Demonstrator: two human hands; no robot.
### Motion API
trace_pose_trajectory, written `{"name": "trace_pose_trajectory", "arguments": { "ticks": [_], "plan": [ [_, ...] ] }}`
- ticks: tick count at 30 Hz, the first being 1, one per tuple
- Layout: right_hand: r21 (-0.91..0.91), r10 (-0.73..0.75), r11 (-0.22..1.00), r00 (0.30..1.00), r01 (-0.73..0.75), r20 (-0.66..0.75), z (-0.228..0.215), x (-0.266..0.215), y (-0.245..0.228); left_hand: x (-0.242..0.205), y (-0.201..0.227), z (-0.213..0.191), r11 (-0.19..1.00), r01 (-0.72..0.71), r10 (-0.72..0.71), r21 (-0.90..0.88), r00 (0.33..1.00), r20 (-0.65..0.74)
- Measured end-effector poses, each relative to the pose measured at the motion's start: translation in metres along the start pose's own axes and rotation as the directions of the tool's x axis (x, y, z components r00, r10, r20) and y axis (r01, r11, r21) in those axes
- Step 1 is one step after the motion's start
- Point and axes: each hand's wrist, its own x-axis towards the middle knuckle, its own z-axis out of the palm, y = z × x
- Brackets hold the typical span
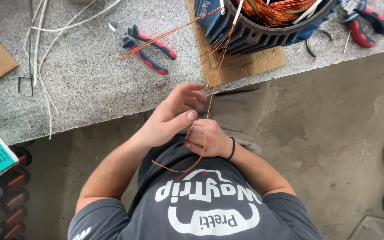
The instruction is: The person works at a workbench rewinding an electric motor stator. They cut white plastic insulation tubing into short pieces, insert the pieces into a cardboard tube, then pull and arrange copper magnet wire around the stator slots, twisting and positioning the wire ends by hand.
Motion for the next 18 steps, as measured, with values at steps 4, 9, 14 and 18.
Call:
{"name": "trace_pose_trajectory", "arguments": {
  "ticks": [4, 9, 14, 18],
  "plan": [
    [0.012, 0.071, 0.997, 0.995, -0.072, 0.074, -0.029, 0.007, -0.008, -0.014, -0.066, 0.015, 0.813, 0.245, -0.301, -0.528, 0.953, -0.022],
    [0.307, 0.362, 0.894, 0.930, -0.327, -0.065, -0.084, -0.015, -0.028, -0.023, -0.083, 0.018, 0.947, 0.117, -0.188, -0.301, 0.958, -0.218],
    [0.776, 0.527, 0.434, 0.828, -0.458, 0.194, -0.062, 0.011, -0.028, -0.016, -0.058, 0.019, 0.978, 0.123, -0.071, 0.170, 0.957, -0.281],
    [0.902, 0.515, 0.221, 0.830, -0.371, 0.215, -0.050, 0.017, -0.021, -0.014, -0.044, 0.016, 0.905, 0.013, 0.093, 0.425, 0.969, -0.229]
  ]
}}
